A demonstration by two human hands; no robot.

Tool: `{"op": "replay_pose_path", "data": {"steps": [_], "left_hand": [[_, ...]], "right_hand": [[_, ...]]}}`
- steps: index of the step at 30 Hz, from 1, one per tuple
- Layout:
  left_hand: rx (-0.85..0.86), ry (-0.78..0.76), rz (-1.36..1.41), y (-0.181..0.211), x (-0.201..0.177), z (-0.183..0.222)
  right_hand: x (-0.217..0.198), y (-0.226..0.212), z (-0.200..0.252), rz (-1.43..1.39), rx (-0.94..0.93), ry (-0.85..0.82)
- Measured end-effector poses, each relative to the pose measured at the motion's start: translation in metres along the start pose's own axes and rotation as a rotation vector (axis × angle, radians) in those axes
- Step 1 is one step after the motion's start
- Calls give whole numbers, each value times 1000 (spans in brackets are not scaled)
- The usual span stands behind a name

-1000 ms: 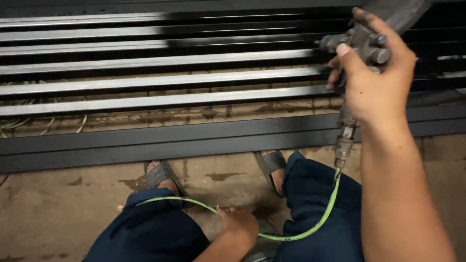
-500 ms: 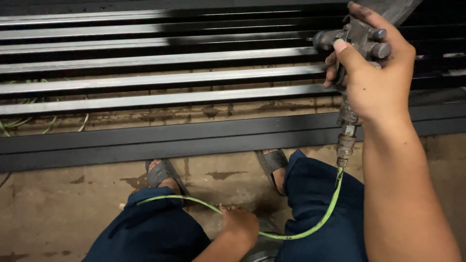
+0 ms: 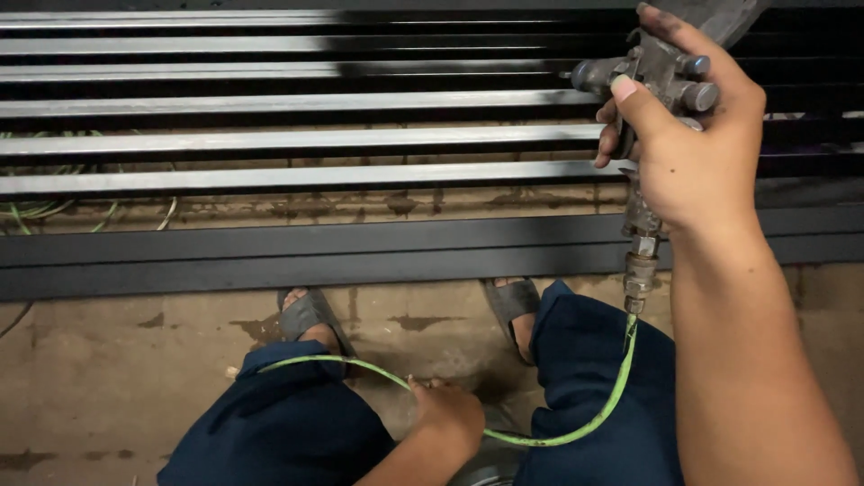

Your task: Spray painting a set of metal bars laid out on the floor using a pneumatic spray gun.

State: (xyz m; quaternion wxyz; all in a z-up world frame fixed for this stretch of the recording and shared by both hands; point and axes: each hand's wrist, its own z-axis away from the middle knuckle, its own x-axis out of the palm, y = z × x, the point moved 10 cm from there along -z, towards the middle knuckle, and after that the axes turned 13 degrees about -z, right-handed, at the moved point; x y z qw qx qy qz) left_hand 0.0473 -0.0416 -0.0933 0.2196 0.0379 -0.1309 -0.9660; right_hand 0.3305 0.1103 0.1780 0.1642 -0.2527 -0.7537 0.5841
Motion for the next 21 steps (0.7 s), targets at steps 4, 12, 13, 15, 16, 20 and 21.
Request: {"op": "replay_pose_path", "data": {"steps": [4, 12, 13, 15, 16, 20, 21], "left_hand": [[-3, -43, 2, -1, 4, -5], [6, 0, -16, 1, 3, 1], [5, 2, -13, 0, 3, -2], [20, 10, -27, 2, 5, -7], [22, 9, -27, 2, 6, -4], [6, 44, -7, -2, 4, 2], [3, 51, -3, -3, 4, 2]], "right_hand": [[10, -2, 0, 14, 0, -30], [30, -3, -4, -18, 54, -8], [32, -3, -5, -20, 52, -10], [37, -7, -5, -29, 8, -20], [39, -9, -4, -28, 9, -21], [44, -3, -5, -27, 76, -2], [47, -3, -5, -35, 56, -18]]}}
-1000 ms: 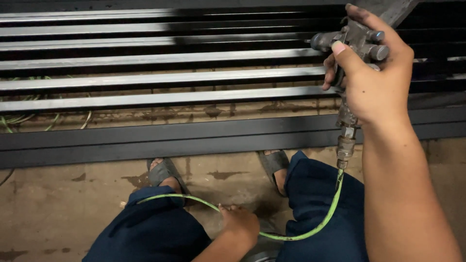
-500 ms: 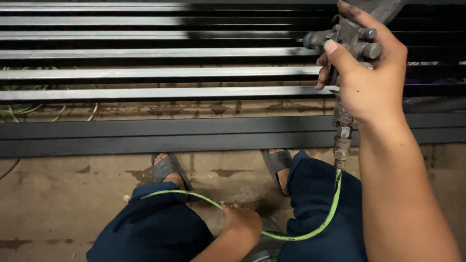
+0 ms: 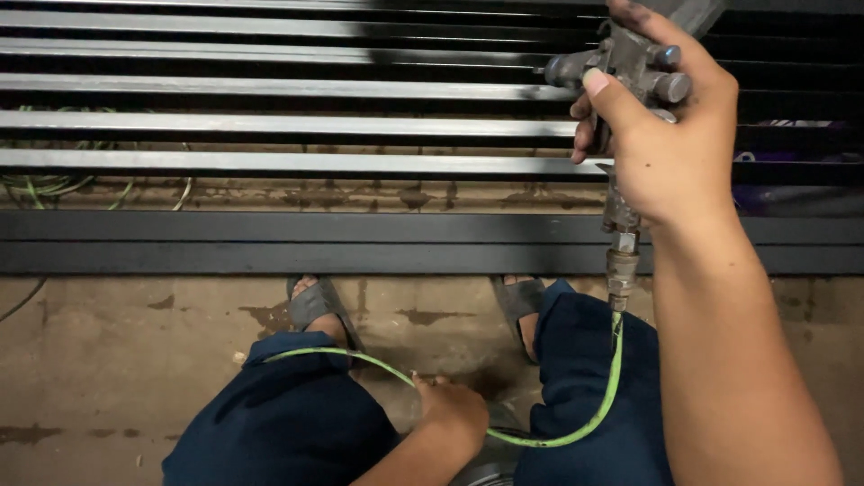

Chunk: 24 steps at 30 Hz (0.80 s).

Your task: Spray painting a set of metal bars laid out on the floor using a pneumatic spray gun.

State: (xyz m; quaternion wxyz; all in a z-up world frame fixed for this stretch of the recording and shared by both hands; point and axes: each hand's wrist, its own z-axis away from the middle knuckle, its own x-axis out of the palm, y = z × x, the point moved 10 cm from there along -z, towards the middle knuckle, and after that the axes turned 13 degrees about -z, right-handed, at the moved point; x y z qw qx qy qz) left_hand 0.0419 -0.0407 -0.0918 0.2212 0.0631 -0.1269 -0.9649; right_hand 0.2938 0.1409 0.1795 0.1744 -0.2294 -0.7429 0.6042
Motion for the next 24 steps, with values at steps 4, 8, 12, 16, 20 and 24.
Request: {"op": "replay_pose_path", "data": {"steps": [4, 8, 12, 16, 20, 24], "left_hand": [[0, -61, 17, -3, 6, -2], [44, -55, -6, -2, 10, -4], [37, -37, 42, -7, 9, 2], [14, -43, 52, -9, 9, 4], [11, -82, 45, -9, 16, -7], [-1, -52, 29, -12, 15, 2]], "right_hand": [[13, -4, 0, 11, -41, -48], [21, -1, -2, 10, -10, -44], [30, -2, -3, 3, -27, -56], [36, 3, -5, -40, -54, -77], [47, 5, -5, -49, -2, -82], [54, 8, -8, -51, -66, -122]]}}
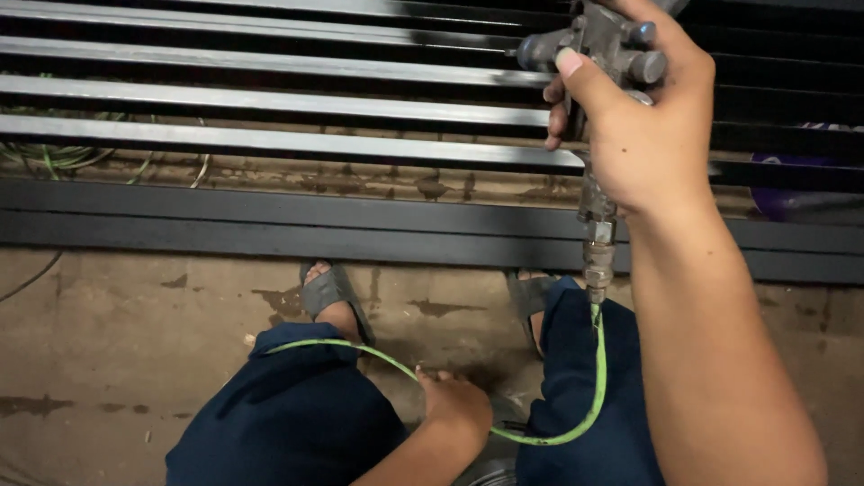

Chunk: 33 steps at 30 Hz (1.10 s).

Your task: Spray painting a set of metal bars laid out on the floor using a pneumatic spray gun.

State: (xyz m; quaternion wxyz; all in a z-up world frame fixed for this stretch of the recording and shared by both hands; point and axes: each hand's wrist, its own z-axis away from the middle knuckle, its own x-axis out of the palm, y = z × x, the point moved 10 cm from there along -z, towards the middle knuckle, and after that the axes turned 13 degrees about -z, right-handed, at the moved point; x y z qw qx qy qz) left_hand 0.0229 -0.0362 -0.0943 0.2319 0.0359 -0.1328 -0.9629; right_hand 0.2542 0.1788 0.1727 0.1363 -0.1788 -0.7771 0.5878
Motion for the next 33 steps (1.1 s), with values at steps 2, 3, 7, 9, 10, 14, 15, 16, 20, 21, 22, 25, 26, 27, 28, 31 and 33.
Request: {"op": "replay_pose_path", "data": {"steps": [2, 3, 7, 9, 10, 14, 15, 16, 20, 21, 22, 25, 26, 27, 28, 31, 33], "left_hand": [[7, 3, 7, 0, 2, 1], [10, 8, 16, -2, 2, 2], [-52, 116, 38, -3, -1, -6], [-42, 4, 73, -3, 4, -12], [-53, 13, 73, -8, 2, -10], [-1, -23, 27, -4, 5, -4], [2, -27, 33, -5, 5, -2], [2, -27, 34, -4, 6, -5], [-50, -9, 58, -9, 7, -11], [-45, -18, 62, -9, 8, -11], [-46, -17, 63, -10, 7, -10], [-41, -10, 58, -9, 7, -12], [-50, -9, 58, -9, 8, -16], [-58, -7, 57, -9, 8, -20], [-57, -6, 56, -9, 9, -19], [-55, 40, 65, -10, 5, -13], [-19, 24, 55, -9, 3, -6]], "right_hand": [[3, 4, -1, -10, 8, 14], [5, 6, -3, -23, 13, 25], [19, 13, -4, -30, -10, -20], [13, 26, -9, -111, 0, 82], [20, 17, -10, -115, -13, 80], [38, 2, -5, -53, 66, 32], [42, 1, -5, -46, 83, 19], [44, 2, -5, -47, 84, 18], [48, 4, -6, -78, 106, 27], [50, 3, -7, -88, 105, 18], [50, 3, -7, -89, 103, 17], [48, 7, -8, -93, 107, 10], [46, 7, -9, -64, 95, 5], [43, 7, -9, -34, 82, 2], [40, 11, -9, -33, 82, 3], [19, 20, -8, -27, 84, 75], [1, 12, -5, 40, 11, 159]]}}
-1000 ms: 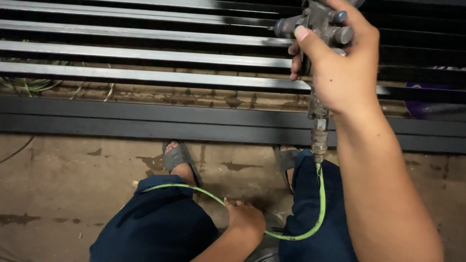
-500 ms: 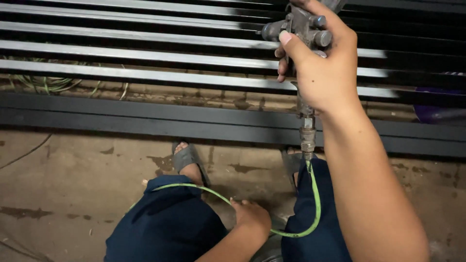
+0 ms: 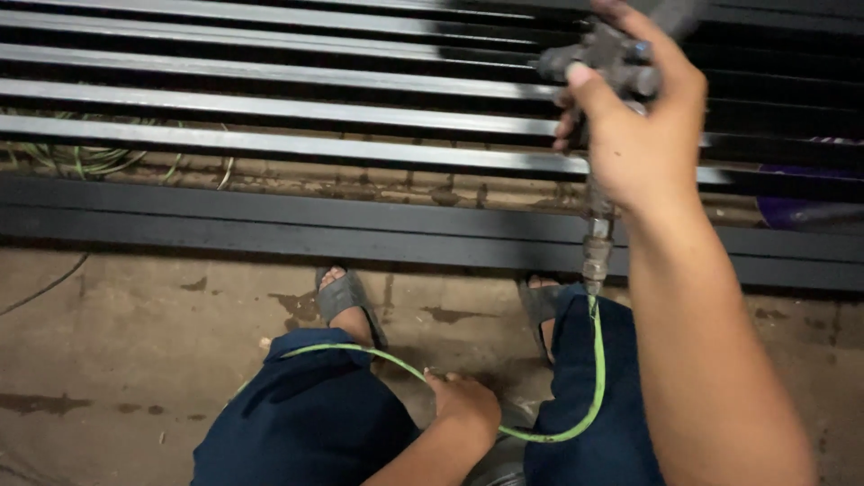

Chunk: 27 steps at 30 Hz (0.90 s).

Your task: Spray painting a set of metal bars laid out on the floor using a pneumatic spray gun.

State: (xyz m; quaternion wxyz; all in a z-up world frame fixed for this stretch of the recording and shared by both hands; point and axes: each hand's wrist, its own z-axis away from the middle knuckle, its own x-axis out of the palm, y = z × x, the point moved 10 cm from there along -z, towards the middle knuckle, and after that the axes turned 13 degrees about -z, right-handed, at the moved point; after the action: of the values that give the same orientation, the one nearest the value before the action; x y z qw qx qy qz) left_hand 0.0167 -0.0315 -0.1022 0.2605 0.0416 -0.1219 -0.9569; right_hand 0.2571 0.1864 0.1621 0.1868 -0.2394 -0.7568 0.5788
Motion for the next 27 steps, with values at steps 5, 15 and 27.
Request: {"op": "replay_pose_path", "data": {"steps": [5, 15, 27], "left_hand": [[1, -11, -11, -2, -3, 8], [149, 145, -139, 29, -22, -10], [331, 383, -101, 63, -37, -17]], "right_hand": [[-45, -21, 17, 35, -93, 64], [-100, -51, 58, 148, -153, 174], [-97, -31, 37, 63, -20, 68]]}}
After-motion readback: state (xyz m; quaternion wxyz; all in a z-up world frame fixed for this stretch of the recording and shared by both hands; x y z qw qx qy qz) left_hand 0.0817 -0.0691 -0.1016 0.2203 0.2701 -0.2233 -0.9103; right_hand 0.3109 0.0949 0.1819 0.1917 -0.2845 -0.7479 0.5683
